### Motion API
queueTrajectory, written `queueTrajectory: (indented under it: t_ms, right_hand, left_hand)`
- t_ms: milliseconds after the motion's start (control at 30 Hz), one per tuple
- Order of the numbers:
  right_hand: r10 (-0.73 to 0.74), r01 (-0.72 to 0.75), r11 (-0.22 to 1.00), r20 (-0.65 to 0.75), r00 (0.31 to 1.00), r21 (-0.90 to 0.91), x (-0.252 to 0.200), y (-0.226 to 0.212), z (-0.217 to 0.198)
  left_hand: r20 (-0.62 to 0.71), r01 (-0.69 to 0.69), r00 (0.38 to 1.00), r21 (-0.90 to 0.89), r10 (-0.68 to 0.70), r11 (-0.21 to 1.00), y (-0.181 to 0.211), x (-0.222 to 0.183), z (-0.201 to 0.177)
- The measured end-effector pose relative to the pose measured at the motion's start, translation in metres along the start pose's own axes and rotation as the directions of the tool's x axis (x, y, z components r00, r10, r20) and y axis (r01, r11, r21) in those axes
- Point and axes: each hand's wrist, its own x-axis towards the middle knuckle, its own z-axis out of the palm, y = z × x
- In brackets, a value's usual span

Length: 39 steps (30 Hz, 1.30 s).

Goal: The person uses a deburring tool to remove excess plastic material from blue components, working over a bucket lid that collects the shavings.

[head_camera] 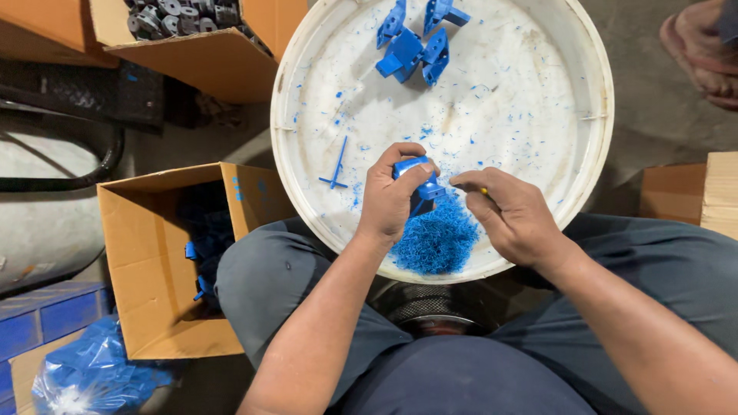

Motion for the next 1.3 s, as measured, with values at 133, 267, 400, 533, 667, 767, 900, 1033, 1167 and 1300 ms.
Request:
queueTrajectory:
  t_ms: [133, 267, 400, 533, 667, 767, 900, 1033, 1167, 1300]
  right_hand:
    - [0.1, -0.104, 0.95, -0.026, 0.995, -0.294, 0.003, 0.0, 0.0]
    - [0.016, -0.028, 0.917, -0.033, 0.999, -0.398, 0.002, 0.005, 0.005]
    - [0.027, -0.025, 0.882, -0.003, 1.0, -0.471, 0.001, 0.01, 0.009]
    - [0.086, -0.065, 0.871, 0.02, 0.996, -0.488, 0.0, 0.013, 0.011]
    - [0.104, -0.078, 0.86, 0.024, 0.994, -0.505, 0.0, 0.012, 0.012]
    - [0.109, -0.072, 0.861, 0.046, 0.993, -0.503, 0.001, 0.014, 0.014]
    - [0.086, -0.044, 0.844, 0.053, 0.995, -0.535, -0.001, 0.015, 0.015]
    - [0.102, -0.059, 0.865, 0.058, 0.993, -0.498, -0.002, 0.015, 0.016]
    - [0.119, -0.064, 0.857, 0.076, 0.99, -0.511, -0.001, 0.012, 0.015]
    - [0.179, -0.108, 0.868, 0.101, 0.979, -0.485, 0.001, 0.009, 0.015]
  left_hand:
    - [0.027, 0.057, 0.998, 0.093, -0.06, 0.994, -0.007, 0.005, -0.002]
    - [0.017, 0.18, 0.982, 0.213, -0.188, 0.96, -0.013, 0.006, -0.001]
    - [0.05, 0.145, 0.985, 0.298, -0.167, 0.944, -0.016, 0.005, -0.001]
    - [0.038, 0.168, 0.981, 0.298, -0.188, 0.94, -0.014, 0.004, 0.0]
    - [0.027, 0.208, 0.974, 0.27, -0.224, 0.94, -0.009, 0.002, 0.004]
    - [0.028, 0.211, 0.974, 0.267, -0.226, 0.94, -0.007, 0.002, 0.005]
    - [0.02, 0.207, 0.975, 0.29, -0.223, 0.934, -0.007, 0.001, 0.005]
    - [0.016, 0.21, 0.974, 0.3, -0.225, 0.93, -0.008, 0.0, 0.005]
    - [0.024, 0.187, 0.979, 0.292, -0.203, 0.938, -0.011, 0.001, 0.003]
    - [0.018, 0.13, 0.989, 0.324, -0.144, 0.937, -0.013, 0.001, 0.003]
